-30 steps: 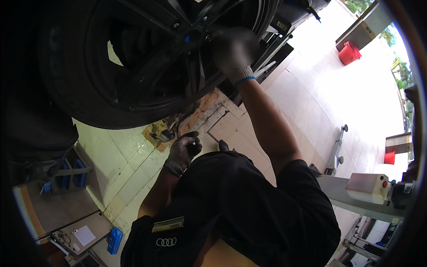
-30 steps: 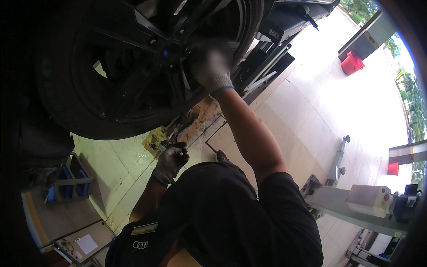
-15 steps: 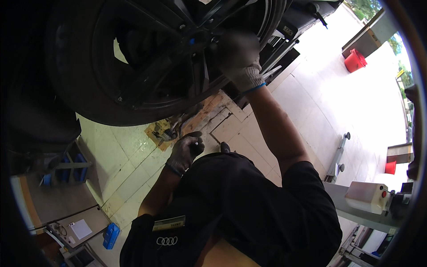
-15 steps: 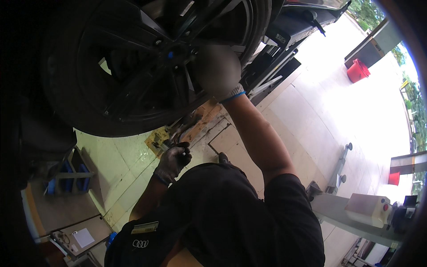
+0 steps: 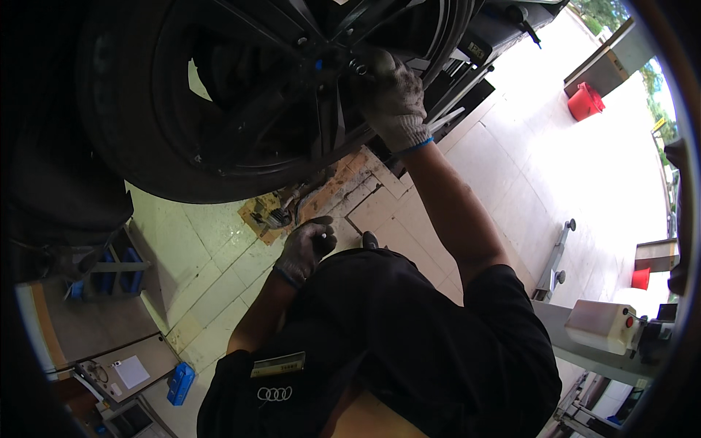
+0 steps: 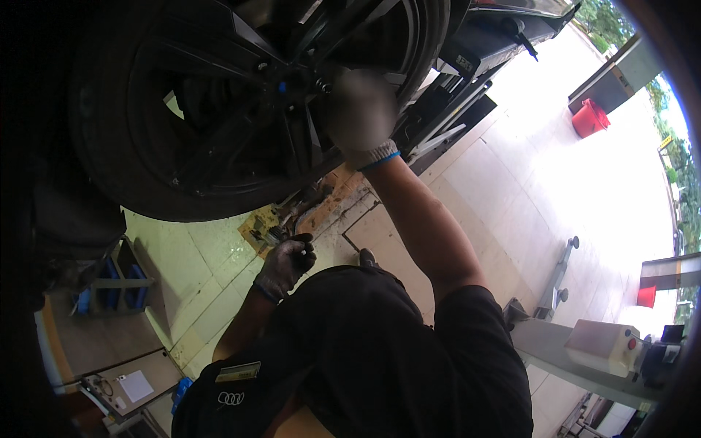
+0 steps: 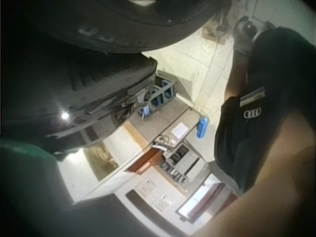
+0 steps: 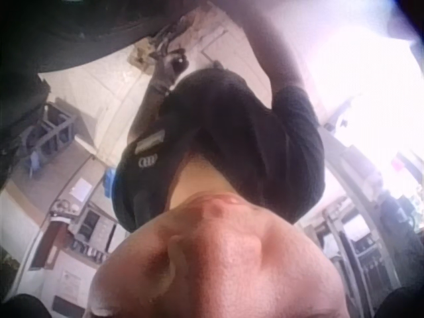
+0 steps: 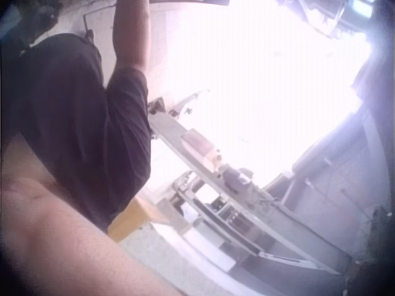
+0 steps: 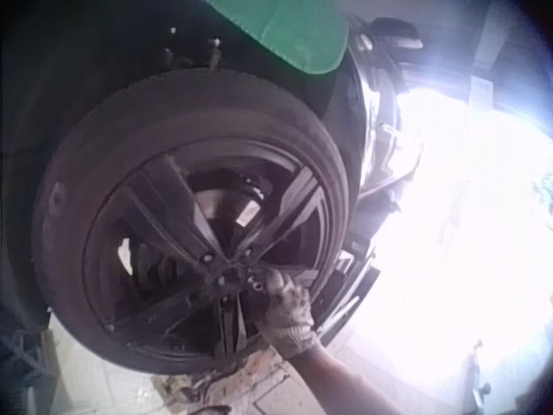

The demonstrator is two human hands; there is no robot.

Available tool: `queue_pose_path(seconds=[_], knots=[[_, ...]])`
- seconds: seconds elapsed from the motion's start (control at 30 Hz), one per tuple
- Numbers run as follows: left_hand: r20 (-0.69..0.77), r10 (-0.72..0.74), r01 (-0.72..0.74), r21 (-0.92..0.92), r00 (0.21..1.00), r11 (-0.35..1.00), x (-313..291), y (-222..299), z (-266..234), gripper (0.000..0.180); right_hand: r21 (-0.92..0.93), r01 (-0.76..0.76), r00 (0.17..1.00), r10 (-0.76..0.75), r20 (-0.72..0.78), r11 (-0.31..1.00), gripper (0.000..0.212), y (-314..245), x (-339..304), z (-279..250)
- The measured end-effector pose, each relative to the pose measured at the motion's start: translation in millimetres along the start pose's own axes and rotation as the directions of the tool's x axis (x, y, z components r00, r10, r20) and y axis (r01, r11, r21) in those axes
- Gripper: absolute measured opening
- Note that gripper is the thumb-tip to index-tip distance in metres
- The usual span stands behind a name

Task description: The person lifts a car tire and mounts it onto the wheel hub of a vehicle raised on a lift. They then insert and tighten the lug nuts by hand and with a wrench to secure the tire in place.

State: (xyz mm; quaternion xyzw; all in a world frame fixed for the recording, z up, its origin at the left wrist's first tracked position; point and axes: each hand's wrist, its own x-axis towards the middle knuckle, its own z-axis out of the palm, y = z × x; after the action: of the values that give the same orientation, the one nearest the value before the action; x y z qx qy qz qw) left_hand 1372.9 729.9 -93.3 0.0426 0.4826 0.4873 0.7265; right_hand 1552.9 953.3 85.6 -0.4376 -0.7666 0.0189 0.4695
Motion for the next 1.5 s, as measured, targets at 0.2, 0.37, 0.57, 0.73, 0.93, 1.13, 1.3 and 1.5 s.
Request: queue_pose_path(seconds=[0.2, 0.37, 0.57, 0.73, 0.93, 1.13, 1.3, 1.5], knots=[[-0.013, 0.027, -0.026, 0.02, 1.0, 0.999, 3.0, -5.0, -6.0, 0.032, -0.132, -0.32, 0.932, 0.337, 0.135, 0.938, 0.037, -6.5, 5.3, 0.2], [0.053, 0.003, -0.006, 0.047, 0.999, 0.999, 0.4, 0.7, 2.2, 0.031, -0.053, -0.359, 0.903, 0.361, 0.235, 0.932, 0.041, -3.3, 5.8, -2.7], [0.49, 0.098, -0.461, 0.86, 0.866, -0.219, -41.3, 70.6, 53.1, 0.039, 0.163, 0.087, 0.996, -0.085, -0.02, 0.983, 0.029, 25.8, -9.4, 5.9], [0.943, 0.143, -0.475, 0.277, 0.299, -0.835, -103.6, 107.7, 120.9, 0.032, -0.092, 0.201, 0.978, -0.206, -0.04, 0.975, 0.04, 21.3, 1.3, 3.3], [0.96, 0.082, -0.481, 0.206, 0.266, -0.852, -148.0, 101.5, 165.6, 0.031, -0.375, -0.109, 0.966, 0.187, 0.178, 0.92, 0.05, 14.7, 11.8, -1.8], [0.958, 0.092, -0.441, 0.209, 0.272, -0.873, -163.0, 101.5, 180.1, 0.029, -0.349, -0.095, 0.977, 0.155, 0.148, 0.932, 0.042, 14.4, 14.1, -1.7], [0.956, 0.113, -0.402, 0.218, 0.27, -0.889, -166.9, 99.6, 188.0, 0.028, -0.121, -0.006, 1.0, 0.009, 0.025, 0.993, 0.035, 6.2, 5.6, -4.6], [0.953, 0.133, -0.356, 0.228, 0.272, -0.906, -170.9, 99.5, 198.6, 0.027, -0.357, -0.055, 0.992, 0.091, 0.084, 0.933, 0.037, 15.8, 10.9, 3.1]])
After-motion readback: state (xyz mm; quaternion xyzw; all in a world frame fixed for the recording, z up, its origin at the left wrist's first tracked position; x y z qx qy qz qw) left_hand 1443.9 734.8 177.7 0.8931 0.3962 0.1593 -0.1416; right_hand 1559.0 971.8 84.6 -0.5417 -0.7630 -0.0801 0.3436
